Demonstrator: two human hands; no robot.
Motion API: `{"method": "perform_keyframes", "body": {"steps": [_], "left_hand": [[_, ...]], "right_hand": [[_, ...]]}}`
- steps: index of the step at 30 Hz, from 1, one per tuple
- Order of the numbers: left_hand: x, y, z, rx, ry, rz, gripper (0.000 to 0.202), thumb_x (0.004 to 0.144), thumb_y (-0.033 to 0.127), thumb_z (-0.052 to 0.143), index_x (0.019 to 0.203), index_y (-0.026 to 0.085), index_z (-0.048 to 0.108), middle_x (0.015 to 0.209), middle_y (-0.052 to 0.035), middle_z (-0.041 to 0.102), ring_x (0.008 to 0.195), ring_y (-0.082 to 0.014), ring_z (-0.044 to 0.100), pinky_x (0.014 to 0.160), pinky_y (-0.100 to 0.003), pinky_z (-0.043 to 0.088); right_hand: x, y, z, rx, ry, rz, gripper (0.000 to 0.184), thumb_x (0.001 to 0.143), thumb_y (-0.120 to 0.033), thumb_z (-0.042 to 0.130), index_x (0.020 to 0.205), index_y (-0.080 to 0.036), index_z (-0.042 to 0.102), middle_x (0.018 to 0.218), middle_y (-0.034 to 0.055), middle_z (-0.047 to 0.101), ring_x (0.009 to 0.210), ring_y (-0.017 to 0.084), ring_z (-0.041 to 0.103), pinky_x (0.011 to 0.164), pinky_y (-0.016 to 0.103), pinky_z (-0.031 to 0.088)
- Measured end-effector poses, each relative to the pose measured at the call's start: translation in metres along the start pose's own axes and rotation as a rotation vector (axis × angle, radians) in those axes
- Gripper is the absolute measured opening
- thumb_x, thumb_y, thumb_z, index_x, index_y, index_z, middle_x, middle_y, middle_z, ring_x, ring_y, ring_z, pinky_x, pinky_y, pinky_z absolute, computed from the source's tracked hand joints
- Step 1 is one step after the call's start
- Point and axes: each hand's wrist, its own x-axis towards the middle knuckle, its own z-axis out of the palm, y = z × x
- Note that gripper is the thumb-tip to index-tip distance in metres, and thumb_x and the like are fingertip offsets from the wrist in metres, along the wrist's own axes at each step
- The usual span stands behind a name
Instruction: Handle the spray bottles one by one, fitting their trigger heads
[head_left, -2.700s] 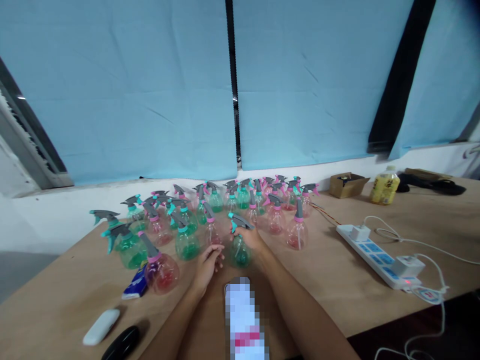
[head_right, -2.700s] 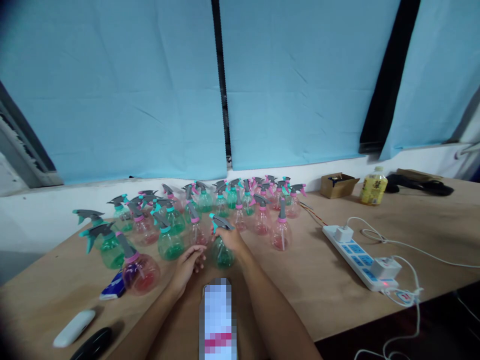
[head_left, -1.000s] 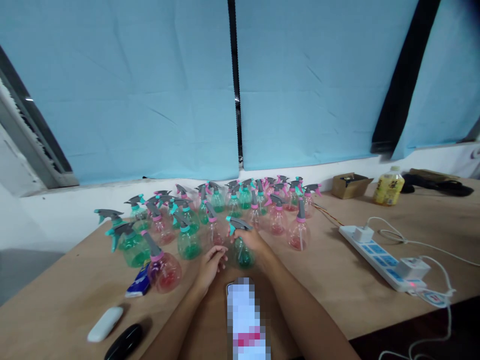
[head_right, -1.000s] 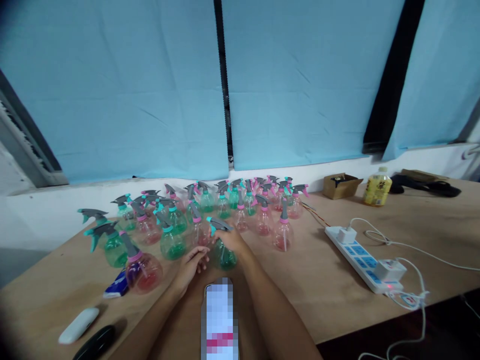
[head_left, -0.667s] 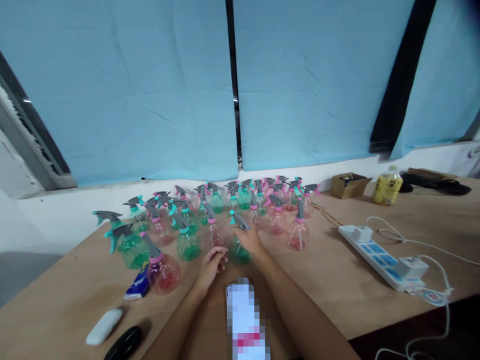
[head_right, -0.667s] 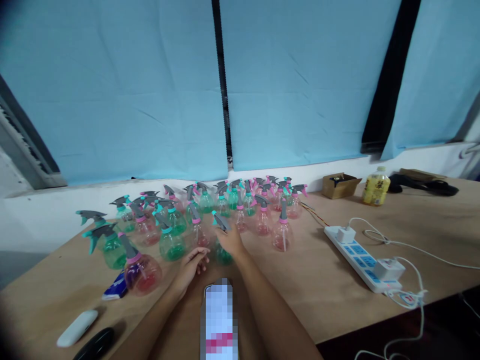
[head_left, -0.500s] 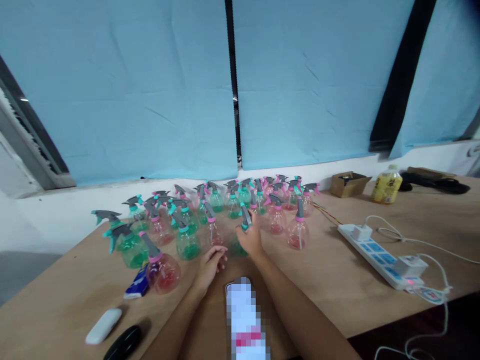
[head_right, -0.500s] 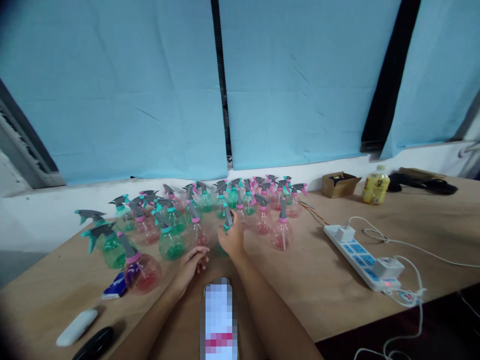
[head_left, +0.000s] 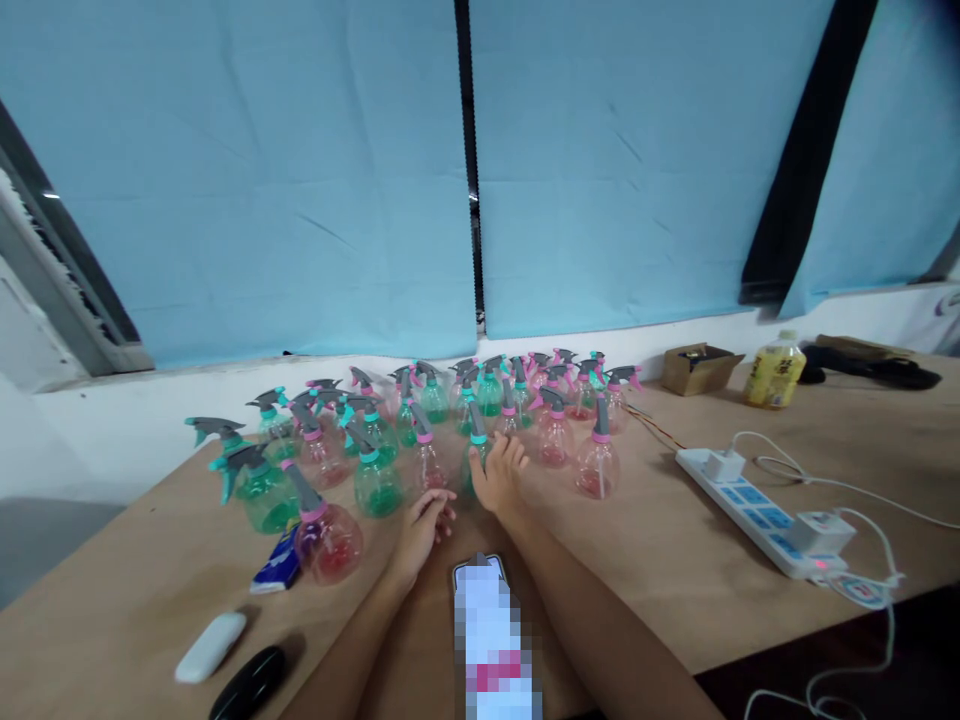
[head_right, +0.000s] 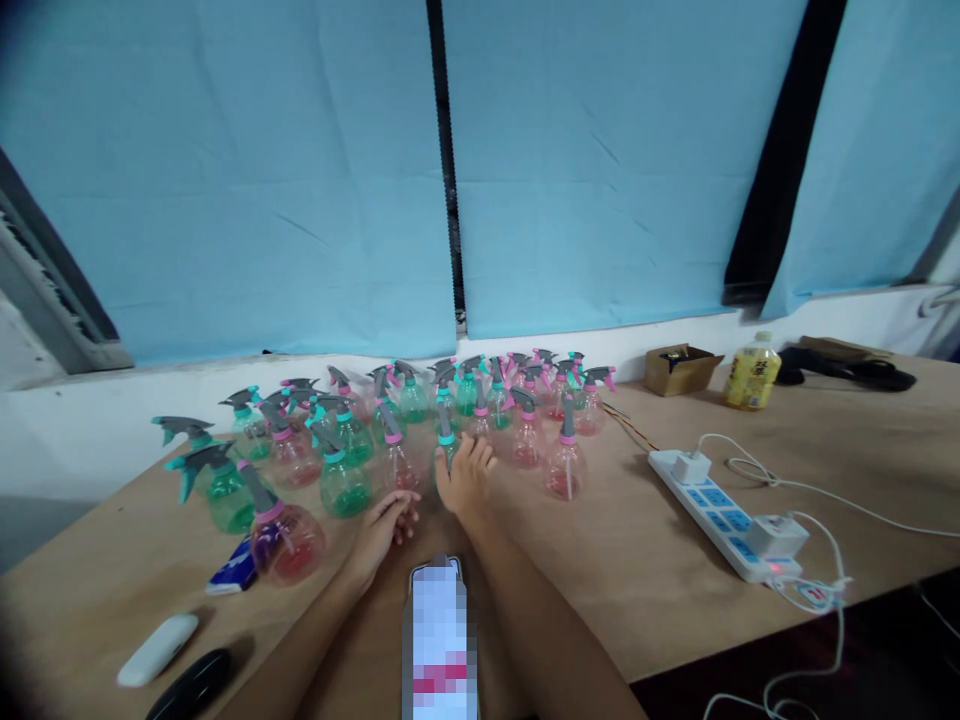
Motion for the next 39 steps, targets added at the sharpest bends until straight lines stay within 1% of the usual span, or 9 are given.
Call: {"method": "perform_keyframes", "body": {"steps": [3,6,14,18,22,24,29,33,39], "left_hand": [[0.001,-0.001,-0.001,0.000,0.003,0.009,0.041,0.077,0.055,0.058,0.090,0.017,0.067,0.070,-0.0003,0.063,0.051,-0.0111,0.056,0.046,-0.020,0.033],[0.002,-0.002,-0.002,0.009,0.004,0.026,0.041,0.077,0.055,0.058,0.089,0.017,0.068,0.069,-0.0004,0.063,0.050,-0.0110,0.056,0.045,-0.020,0.032],[0.004,-0.002,-0.002,0.037,0.007,0.027,0.040,0.075,0.055,0.061,0.089,0.018,0.069,0.070,-0.0009,0.064,0.051,-0.0116,0.057,0.046,-0.020,0.034],[0.004,-0.001,-0.002,0.050,0.006,0.027,0.040,0.075,0.055,0.061,0.090,0.018,0.069,0.070,-0.0008,0.064,0.052,-0.0117,0.057,0.046,-0.020,0.033],[0.004,-0.002,-0.003,0.046,0.001,0.024,0.041,0.076,0.055,0.061,0.091,0.018,0.070,0.070,-0.0006,0.064,0.052,-0.0116,0.057,0.046,-0.020,0.033],[0.005,-0.002,-0.003,0.044,0.001,0.024,0.042,0.076,0.056,0.061,0.090,0.018,0.070,0.070,-0.0008,0.063,0.052,-0.0118,0.057,0.047,-0.020,0.033],[0.007,-0.005,-0.004,0.050,-0.002,0.015,0.044,0.075,0.058,0.062,0.090,0.018,0.069,0.070,-0.0015,0.063,0.052,-0.0122,0.056,0.046,-0.020,0.032],[0.007,-0.007,-0.005,0.050,-0.018,0.030,0.041,0.077,0.056,0.060,0.091,0.018,0.069,0.071,-0.0012,0.063,0.053,-0.0117,0.057,0.047,-0.020,0.033],[0.007,-0.008,-0.004,0.064,-0.014,0.024,0.040,0.078,0.054,0.059,0.092,0.018,0.068,0.071,-0.0008,0.063,0.053,-0.0113,0.057,0.048,-0.020,0.032]], "right_hand": [[-0.003,-0.001,0.002,0.000,-0.008,-0.020,0.043,0.091,-0.041,0.049,0.122,-0.011,0.052,0.111,0.0198,0.053,0.105,0.035,0.047,0.091,0.051,0.037],[-0.005,-0.003,0.004,0.049,-0.049,-0.020,0.044,0.088,-0.037,0.050,0.125,-0.011,0.049,0.114,0.0189,0.053,0.108,0.034,0.048,0.093,0.051,0.039],[-0.006,0.006,0.016,0.341,-0.129,-0.078,0.055,0.083,-0.021,0.051,0.136,-0.014,0.038,0.127,0.0166,0.050,0.124,0.029,0.046,0.103,0.044,0.041],[-0.002,0.007,0.010,0.351,-0.130,-0.034,0.054,0.082,-0.026,0.057,0.133,-0.017,0.043,0.127,0.0152,0.051,0.123,0.029,0.048,0.101,0.044,0.043],[0.010,0.008,-0.007,0.207,0.077,0.090,0.040,0.089,-0.036,0.054,0.124,-0.018,0.053,0.123,0.0179,0.051,0.119,0.034,0.048,0.100,0.053,0.039],[0.016,0.015,-0.012,0.132,0.155,0.103,0.043,0.091,-0.038,0.051,0.129,-0.018,0.053,0.129,0.0204,0.049,0.121,0.037,0.045,0.101,0.057,0.035],[0.023,0.049,0.000,0.204,0.091,0.092,0.064,0.091,-0.040,0.050,0.147,-0.013,0.033,0.134,0.0202,0.054,0.122,0.033,0.049,0.101,0.050,0.038],[0.023,0.066,0.013,0.222,0.051,0.102,0.065,0.089,-0.040,0.053,0.145,-0.012,0.036,0.133,0.0196,0.055,0.122,0.033,0.050,0.102,0.049,0.039],[0.022,0.064,0.015,0.164,0.063,0.097,0.065,0.083,-0.031,0.057,0.142,-0.012,0.041,0.133,0.0209,0.051,0.128,0.035,0.044,0.104,0.051,0.035]]}}
